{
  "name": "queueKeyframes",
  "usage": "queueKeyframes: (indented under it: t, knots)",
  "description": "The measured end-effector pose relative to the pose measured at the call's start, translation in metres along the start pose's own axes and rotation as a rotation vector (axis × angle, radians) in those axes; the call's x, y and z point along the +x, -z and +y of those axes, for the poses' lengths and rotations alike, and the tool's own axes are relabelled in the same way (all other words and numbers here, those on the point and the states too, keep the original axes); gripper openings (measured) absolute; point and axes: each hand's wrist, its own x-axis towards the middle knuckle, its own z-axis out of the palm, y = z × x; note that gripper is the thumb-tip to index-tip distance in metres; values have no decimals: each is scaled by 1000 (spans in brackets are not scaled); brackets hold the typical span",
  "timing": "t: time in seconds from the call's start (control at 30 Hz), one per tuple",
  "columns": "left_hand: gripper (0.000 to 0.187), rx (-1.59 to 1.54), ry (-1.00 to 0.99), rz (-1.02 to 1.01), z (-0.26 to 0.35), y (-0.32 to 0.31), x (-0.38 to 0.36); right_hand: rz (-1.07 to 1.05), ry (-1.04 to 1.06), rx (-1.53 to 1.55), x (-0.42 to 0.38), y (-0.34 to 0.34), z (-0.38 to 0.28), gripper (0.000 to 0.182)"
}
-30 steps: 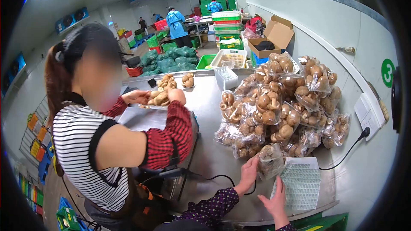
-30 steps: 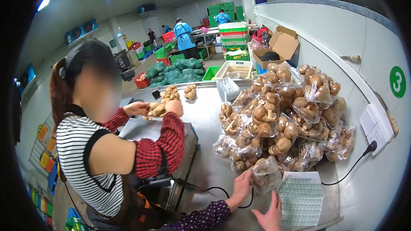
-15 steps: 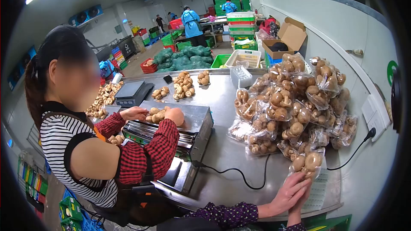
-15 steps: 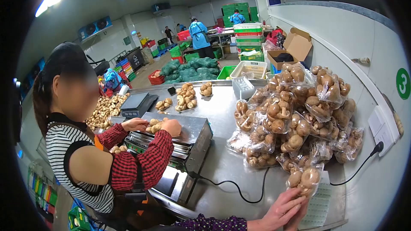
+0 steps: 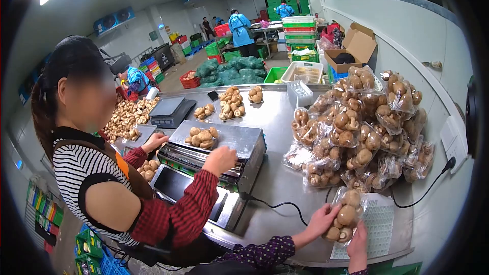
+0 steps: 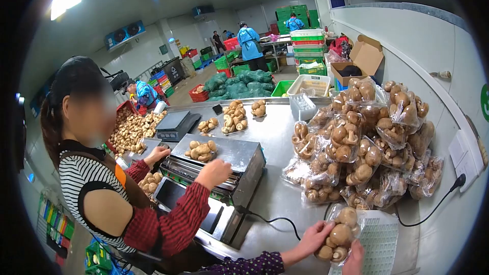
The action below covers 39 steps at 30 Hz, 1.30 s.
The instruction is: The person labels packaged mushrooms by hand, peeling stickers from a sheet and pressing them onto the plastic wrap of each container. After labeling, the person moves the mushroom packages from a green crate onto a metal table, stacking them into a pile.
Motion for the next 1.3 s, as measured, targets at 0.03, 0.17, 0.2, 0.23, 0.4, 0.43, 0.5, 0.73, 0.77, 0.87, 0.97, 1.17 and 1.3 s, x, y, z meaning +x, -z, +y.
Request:
queueKeyframes:
  t: [0.03,0.17,0.2,0.23,0.4,0.43,0.5,0.73,0.77,0.87,0.97,1.17,1.3]
  knots:
    - [51,41,-43,26,-5,-10,-3,18,-5,-78,0,-1,-3,45]
    - [44,10,-49,-167,37,-15,-11,60,69,-59,9,19,1,65]
    - [43,-34,-63,-217,42,-14,-12,38,91,7,7,17,-4,67]
    - [43,-93,-151,-189,26,-18,-2,2,60,72,7,18,-5,72]
    - [44,91,-156,43,-31,-19,25,25,87,183,17,29,-4,74]
    - [43,221,-266,90,-46,-23,19,-6,47,193,17,29,0,73]
    - [40,599,-816,284,-103,-33,18,35,-83,273,11,28,7,67]
    - [36,701,-916,-421,-103,-52,-6,68,-38,105,8,30,42,48]
    - [37,702,-892,-430,-99,-56,-6,58,-21,99,6,20,32,52]
    - [38,668,-849,-421,-93,-73,-3,152,-60,162,7,33,40,60]
    - [39,500,-856,-16,-74,-63,30,79,-78,140,-6,22,0,68]
    - [36,-45,-403,147,18,-46,117,80,-104,456,-72,29,-23,68]
    - [36,-245,-105,-97,15,-29,183,260,38,357,-179,32,-33,67]
